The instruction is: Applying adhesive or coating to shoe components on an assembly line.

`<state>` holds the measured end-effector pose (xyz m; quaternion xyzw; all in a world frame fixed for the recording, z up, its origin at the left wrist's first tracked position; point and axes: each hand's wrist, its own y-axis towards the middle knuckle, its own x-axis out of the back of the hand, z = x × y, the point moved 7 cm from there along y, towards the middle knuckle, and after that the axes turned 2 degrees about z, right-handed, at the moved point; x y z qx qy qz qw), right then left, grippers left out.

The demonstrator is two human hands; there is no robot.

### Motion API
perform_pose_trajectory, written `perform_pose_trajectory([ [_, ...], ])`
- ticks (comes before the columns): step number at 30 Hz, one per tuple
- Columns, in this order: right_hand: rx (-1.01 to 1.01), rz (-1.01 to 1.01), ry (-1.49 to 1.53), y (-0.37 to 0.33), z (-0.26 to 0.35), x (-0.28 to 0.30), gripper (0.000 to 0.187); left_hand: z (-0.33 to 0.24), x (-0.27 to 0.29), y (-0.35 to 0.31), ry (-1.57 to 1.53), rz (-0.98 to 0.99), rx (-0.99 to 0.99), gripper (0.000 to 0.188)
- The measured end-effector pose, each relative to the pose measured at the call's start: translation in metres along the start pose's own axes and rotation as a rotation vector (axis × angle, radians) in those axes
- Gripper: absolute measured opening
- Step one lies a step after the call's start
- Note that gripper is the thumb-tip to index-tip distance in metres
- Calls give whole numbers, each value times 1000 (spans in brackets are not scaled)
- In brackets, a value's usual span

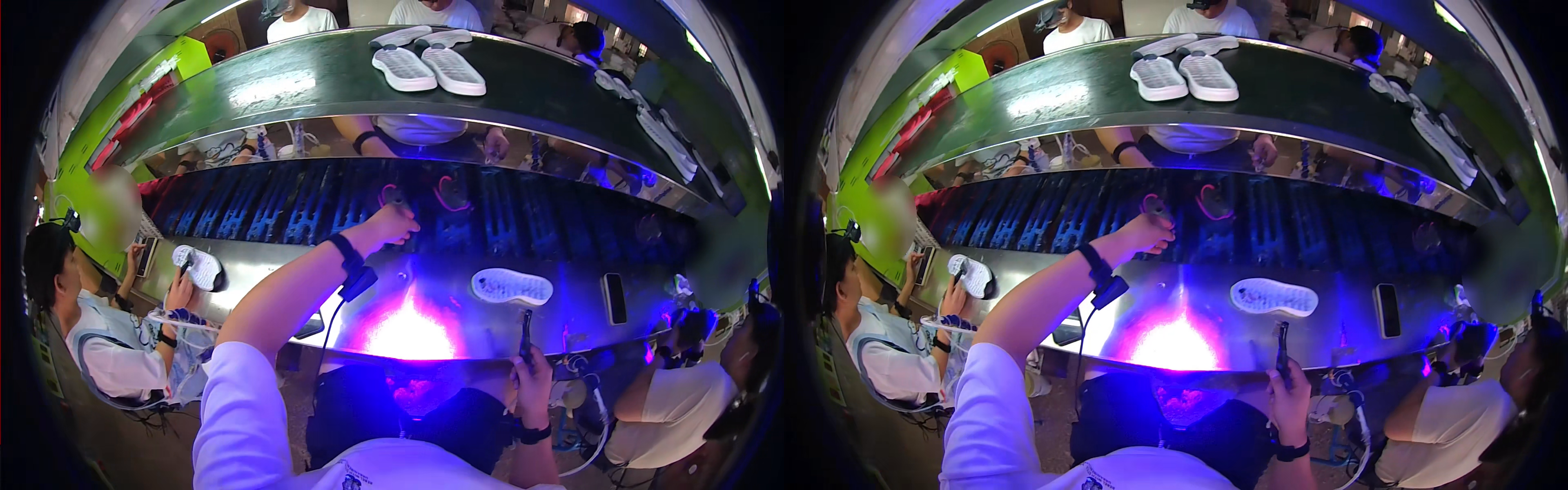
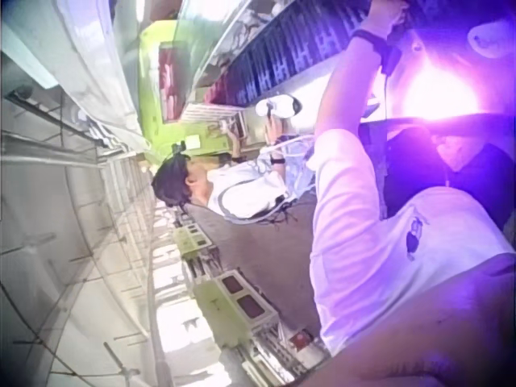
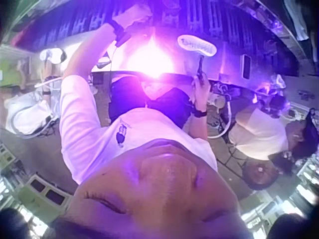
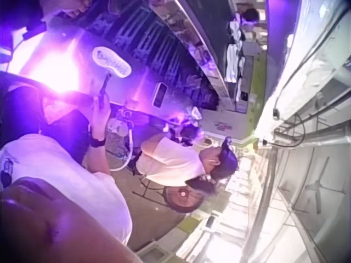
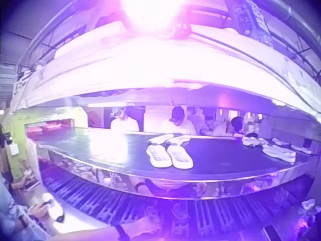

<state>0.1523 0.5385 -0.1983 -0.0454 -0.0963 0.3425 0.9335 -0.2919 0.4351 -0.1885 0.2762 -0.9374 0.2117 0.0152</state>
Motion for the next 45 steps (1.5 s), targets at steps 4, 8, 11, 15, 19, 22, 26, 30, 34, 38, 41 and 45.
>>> perform_pose_trajectory([
  [4,40,-11,25,16,13,7,33,-19,-23,72,131,-173,18,74],
  [8,58,-24,10,25,27,13,36,1,-37,152,242,-405,174,121],
  [11,58,-94,78,20,39,38,34,-10,-60,174,181,-605,339,159],
  [15,66,-20,232,16,47,45,42,26,-20,214,199,-790,355,113],
  [19,109,57,360,9,51,48,42,19,-10,182,-227,-393,196,79],
  [22,127,33,352,2,53,41,42,7,-12,105,-533,-186,164,48],
  [26,283,-33,130,-10,60,30,43,-8,-39,-60,-991,180,70,35],
  [30,257,-21,10,-12,52,18,40,67,-31,-155,-682,154,-35,58],
  [34,216,18,42,-18,53,6,39,78,-46,-183,-197,399,-76,83],
  [38,159,24,-21,-31,53,5,38,28,-72,-156,595,476,-332,83],
  [41,182,8,-62,-38,52,12,38,-32,-126,-185,744,293,-972,69],
  [45,104,-29,-112,-46,36,23,35,-1,-204,-192,1157,173,-993,71],
])
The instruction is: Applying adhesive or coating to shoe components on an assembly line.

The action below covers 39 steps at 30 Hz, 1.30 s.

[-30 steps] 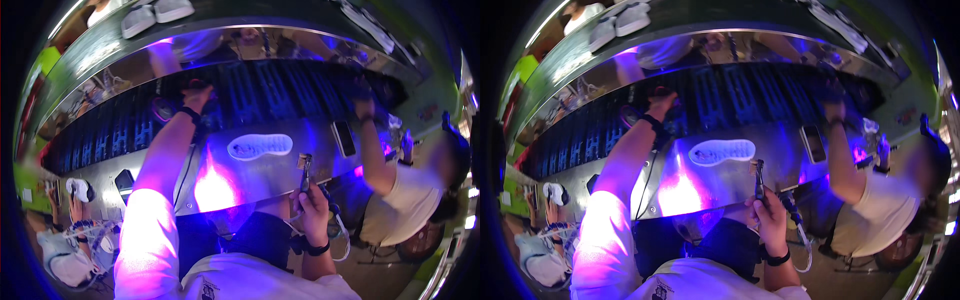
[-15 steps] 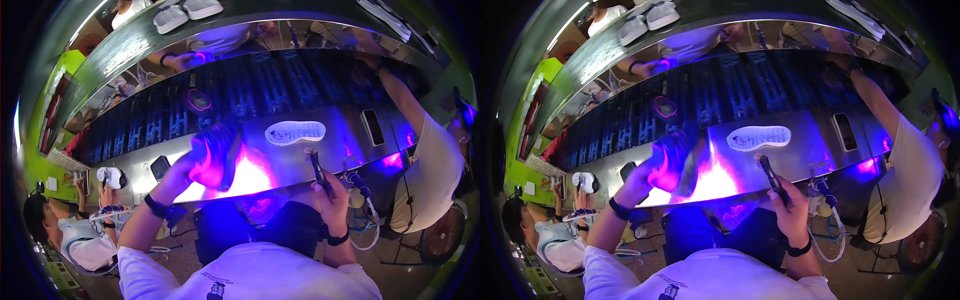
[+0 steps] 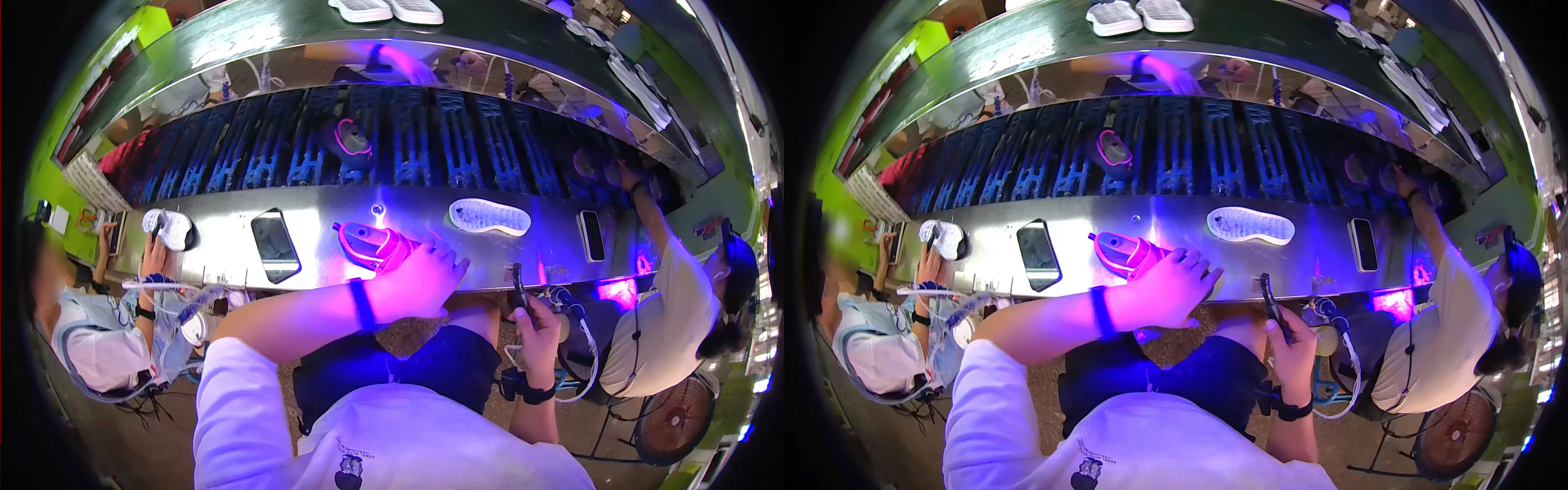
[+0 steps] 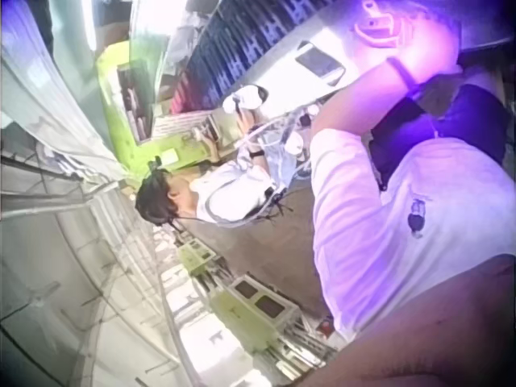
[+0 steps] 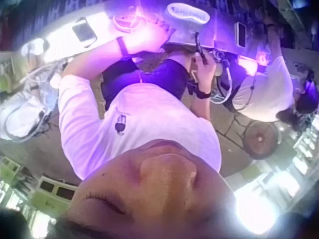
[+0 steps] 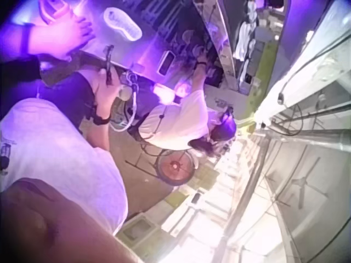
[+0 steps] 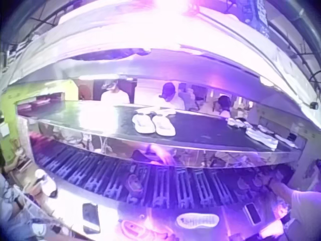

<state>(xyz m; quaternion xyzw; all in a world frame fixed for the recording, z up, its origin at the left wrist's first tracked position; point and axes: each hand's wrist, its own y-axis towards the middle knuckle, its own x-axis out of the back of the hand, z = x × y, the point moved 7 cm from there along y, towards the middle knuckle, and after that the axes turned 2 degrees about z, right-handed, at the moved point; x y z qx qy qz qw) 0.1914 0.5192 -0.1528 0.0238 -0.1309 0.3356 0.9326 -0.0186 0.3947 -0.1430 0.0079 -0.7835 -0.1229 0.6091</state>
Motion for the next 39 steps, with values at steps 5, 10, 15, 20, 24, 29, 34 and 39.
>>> perform_pose_trajectory([
  [5,-67,-58,-81,-7,-7,14,33,16,-84,-4,515,125,138,78],
  [10,-31,-63,-34,0,-21,13,29,27,59,-25,-16,-221,224,81],
  [15,-5,97,-110,23,-24,-33,37,24,76,-88,-185,-660,412,98],
  [20,63,192,-220,33,-2,-71,40,-28,45,-126,-106,-549,404,98],
  [24,79,307,-295,36,-1,-91,37,-42,5,-143,-89,-495,375,86],
  [29,138,366,-306,44,20,-119,35,-50,-10,-147,-88,-401,308,62],
  [34,179,336,-360,63,15,-130,33,-51,-8,-149,-93,-391,302,47],
  [39,161,351,-297,46,-1,-123,33,-49,-5,-149,-69,-370,256,41],
])
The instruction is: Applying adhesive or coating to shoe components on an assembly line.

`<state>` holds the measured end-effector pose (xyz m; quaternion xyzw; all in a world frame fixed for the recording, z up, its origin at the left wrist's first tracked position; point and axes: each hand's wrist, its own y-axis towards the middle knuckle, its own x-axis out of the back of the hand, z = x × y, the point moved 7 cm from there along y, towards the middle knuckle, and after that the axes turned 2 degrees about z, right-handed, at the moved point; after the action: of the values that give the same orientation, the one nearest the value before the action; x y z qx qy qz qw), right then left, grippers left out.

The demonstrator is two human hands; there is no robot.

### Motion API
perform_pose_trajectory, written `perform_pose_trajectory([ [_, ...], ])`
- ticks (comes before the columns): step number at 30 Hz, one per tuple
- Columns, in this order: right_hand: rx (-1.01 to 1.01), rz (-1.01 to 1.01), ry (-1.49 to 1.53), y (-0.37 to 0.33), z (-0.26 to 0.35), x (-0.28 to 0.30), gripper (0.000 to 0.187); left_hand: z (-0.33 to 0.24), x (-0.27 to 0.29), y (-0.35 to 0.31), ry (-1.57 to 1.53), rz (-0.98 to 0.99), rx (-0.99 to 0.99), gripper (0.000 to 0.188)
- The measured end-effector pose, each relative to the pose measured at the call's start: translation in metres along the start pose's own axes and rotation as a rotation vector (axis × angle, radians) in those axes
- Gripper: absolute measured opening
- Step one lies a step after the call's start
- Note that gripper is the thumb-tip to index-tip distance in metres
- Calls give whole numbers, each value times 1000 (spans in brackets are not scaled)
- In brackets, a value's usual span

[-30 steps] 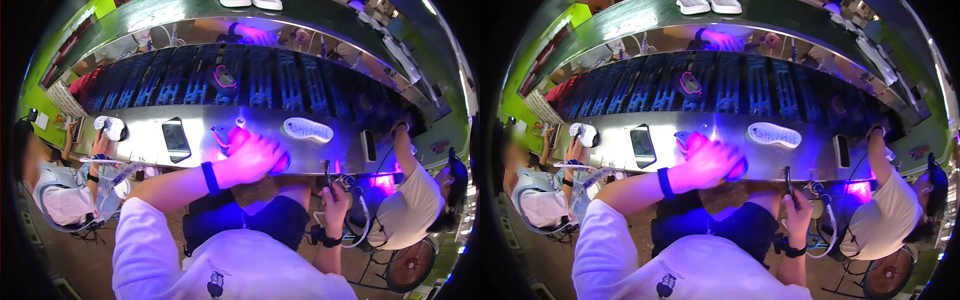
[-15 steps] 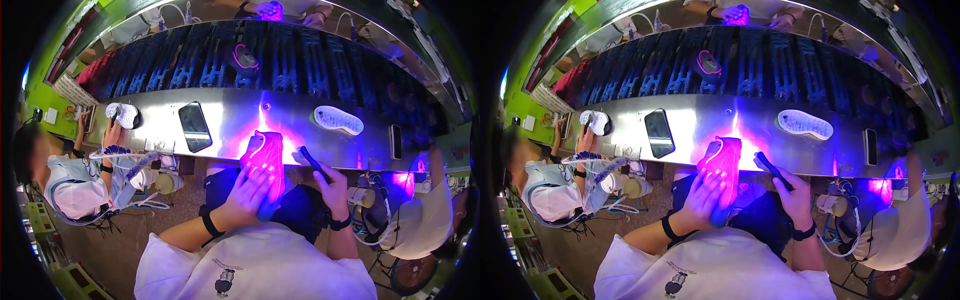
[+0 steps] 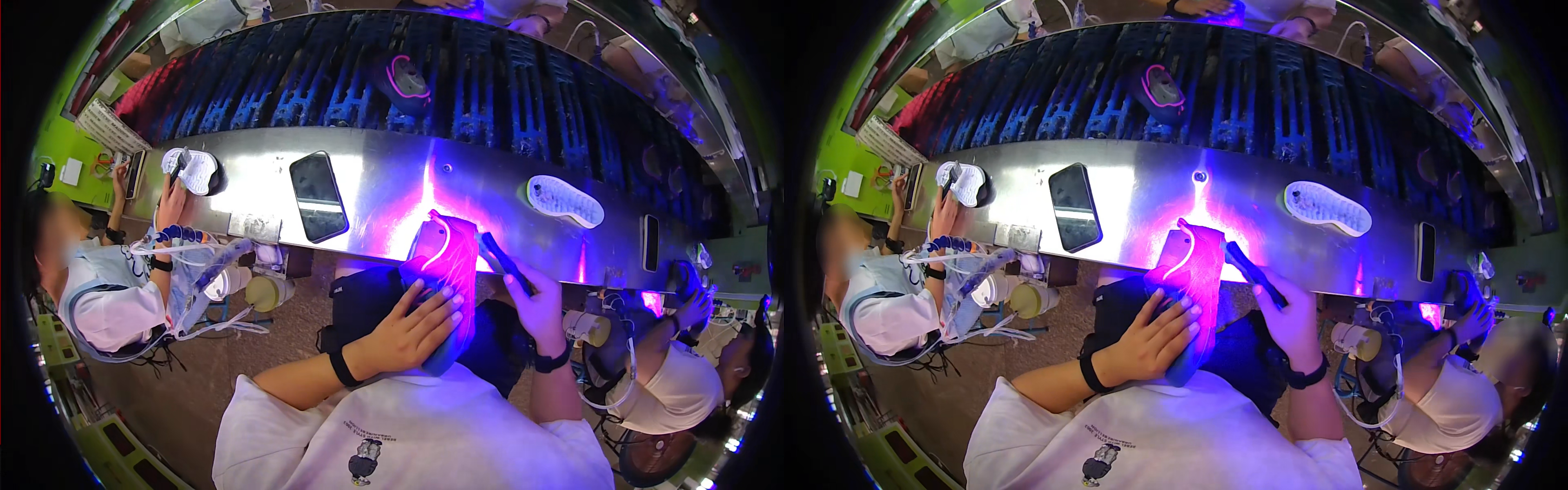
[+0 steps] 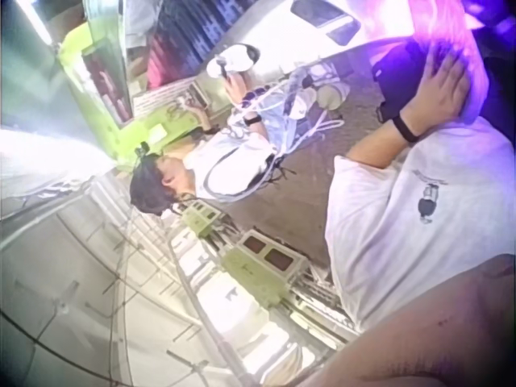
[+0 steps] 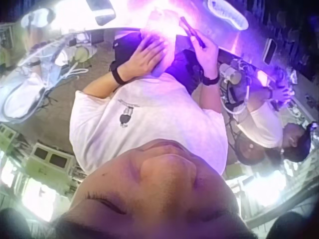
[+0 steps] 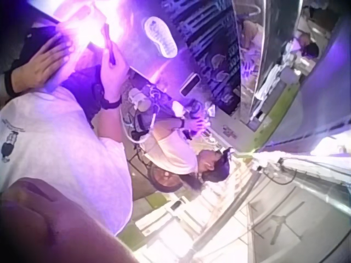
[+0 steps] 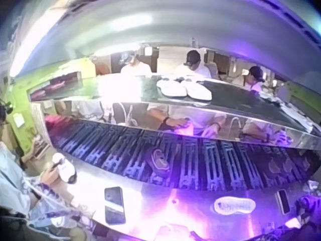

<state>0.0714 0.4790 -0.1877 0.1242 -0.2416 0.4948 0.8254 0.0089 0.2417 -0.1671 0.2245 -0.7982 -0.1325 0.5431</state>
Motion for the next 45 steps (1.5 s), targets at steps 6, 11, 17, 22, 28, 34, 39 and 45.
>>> perform_pose_trajectory([
  [6,16,4,-13,-2,9,10,34,0,0,2,-32,26,-22,39],
  [11,-60,-3,80,5,-3,1,34,0,-1,2,17,48,-25,44],
  [17,-15,37,86,-19,2,2,33,0,3,5,-12,55,-28,46],
  [22,-12,105,-82,-18,13,4,34,-1,1,4,-14,56,-25,48],
  [28,-122,104,155,-49,-10,-1,34,-2,6,13,-44,32,-10,44],
  [34,-179,293,162,-90,-7,15,37,-6,7,21,-78,20,63,53],
  [39,-220,204,234,-39,-5,11,37,-9,5,29,-57,16,97,56],
  [45,-267,216,275,-46,-6,19,37,-14,1,39,-64,57,106,59],
])
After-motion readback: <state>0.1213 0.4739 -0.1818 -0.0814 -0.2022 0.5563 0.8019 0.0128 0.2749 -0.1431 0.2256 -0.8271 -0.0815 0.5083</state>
